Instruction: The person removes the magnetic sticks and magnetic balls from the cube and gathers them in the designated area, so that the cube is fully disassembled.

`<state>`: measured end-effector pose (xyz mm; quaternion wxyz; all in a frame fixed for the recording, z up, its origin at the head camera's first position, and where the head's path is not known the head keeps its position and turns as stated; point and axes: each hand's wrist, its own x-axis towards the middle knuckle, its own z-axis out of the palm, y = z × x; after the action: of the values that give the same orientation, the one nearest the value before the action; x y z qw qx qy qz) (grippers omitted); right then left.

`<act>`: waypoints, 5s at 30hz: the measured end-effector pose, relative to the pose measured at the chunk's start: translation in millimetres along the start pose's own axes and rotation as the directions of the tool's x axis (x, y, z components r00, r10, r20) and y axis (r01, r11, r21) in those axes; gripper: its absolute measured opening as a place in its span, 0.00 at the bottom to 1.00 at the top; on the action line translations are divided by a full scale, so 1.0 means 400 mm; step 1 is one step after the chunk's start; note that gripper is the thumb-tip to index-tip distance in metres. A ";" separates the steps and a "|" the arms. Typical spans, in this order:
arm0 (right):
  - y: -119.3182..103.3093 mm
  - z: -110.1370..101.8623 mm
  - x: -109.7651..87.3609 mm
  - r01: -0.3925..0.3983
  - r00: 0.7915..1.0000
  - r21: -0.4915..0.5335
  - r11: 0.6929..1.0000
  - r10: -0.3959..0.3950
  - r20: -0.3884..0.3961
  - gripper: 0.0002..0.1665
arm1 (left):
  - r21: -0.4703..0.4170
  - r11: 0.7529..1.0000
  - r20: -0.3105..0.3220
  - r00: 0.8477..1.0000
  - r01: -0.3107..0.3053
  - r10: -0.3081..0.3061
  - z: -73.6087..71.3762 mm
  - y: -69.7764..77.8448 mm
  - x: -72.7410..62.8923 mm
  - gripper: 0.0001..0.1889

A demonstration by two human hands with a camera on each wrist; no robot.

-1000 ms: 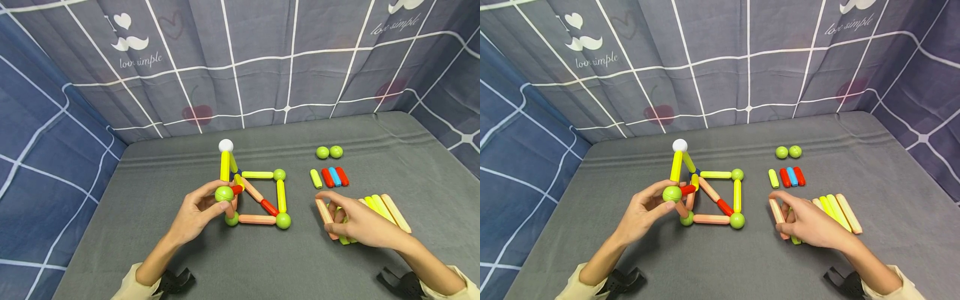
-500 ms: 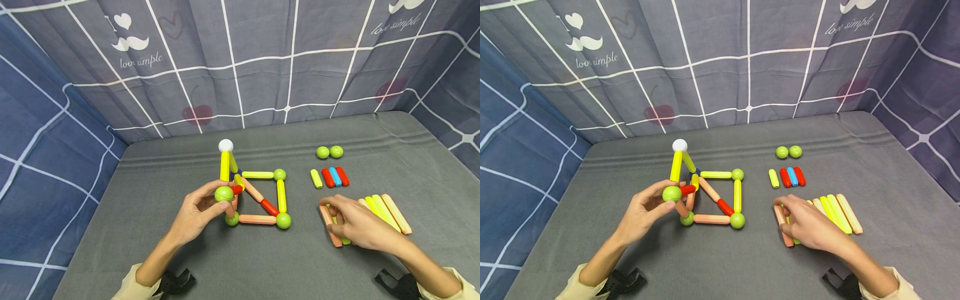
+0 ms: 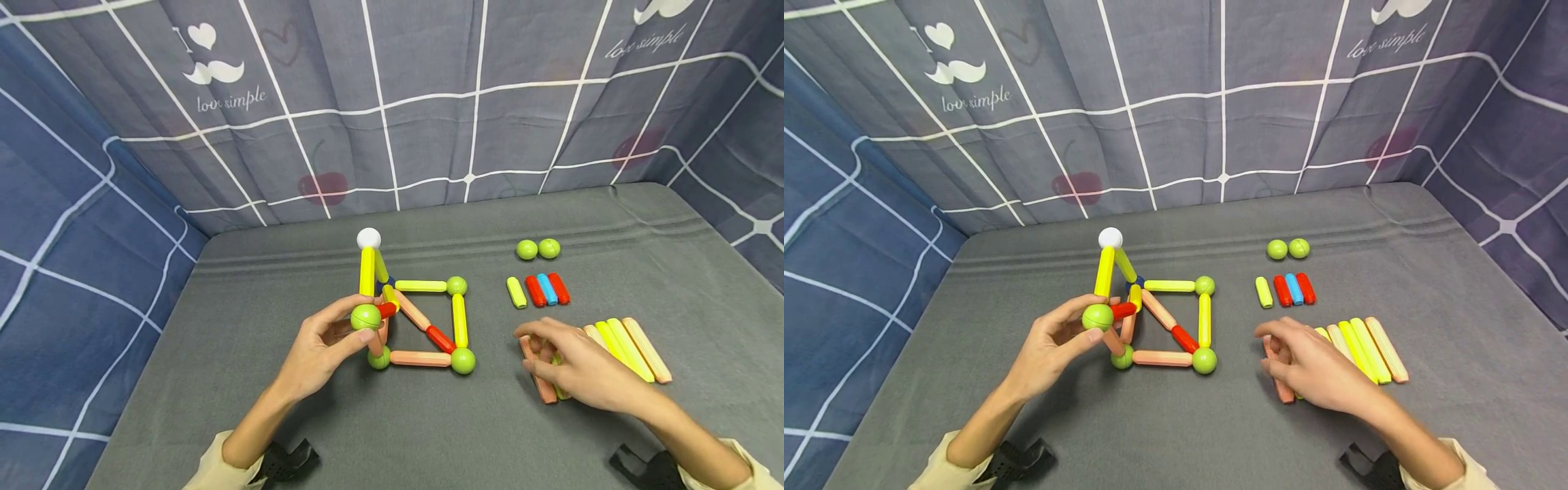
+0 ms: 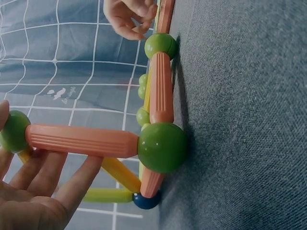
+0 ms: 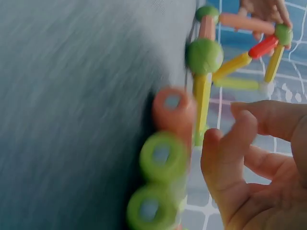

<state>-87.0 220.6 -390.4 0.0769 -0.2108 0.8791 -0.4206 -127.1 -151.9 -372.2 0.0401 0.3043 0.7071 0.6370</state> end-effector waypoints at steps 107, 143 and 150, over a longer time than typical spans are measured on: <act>-0.207 0.053 0.159 0.176 0.980 0.076 0.981 -0.168 -0.106 0.10 | -0.272 0.962 -0.221 0.972 0.016 -0.079 0.141 0.028 -0.023 0.20; -0.271 0.076 0.127 0.326 0.945 0.223 0.919 -0.313 -0.095 0.12 | -0.059 0.972 -0.247 0.940 0.228 -0.236 -0.025 -0.022 0.005 0.19; -0.248 0.031 0.112 0.272 0.962 0.188 0.944 -0.264 -0.067 0.12 | -0.060 0.978 -0.177 0.962 0.199 -0.207 -0.003 0.001 -0.041 0.17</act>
<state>-93.2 136.9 -319.8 0.0214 -0.3112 0.7981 -0.5155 -114.3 -160.6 -377.1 0.0466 0.1698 0.7217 0.6695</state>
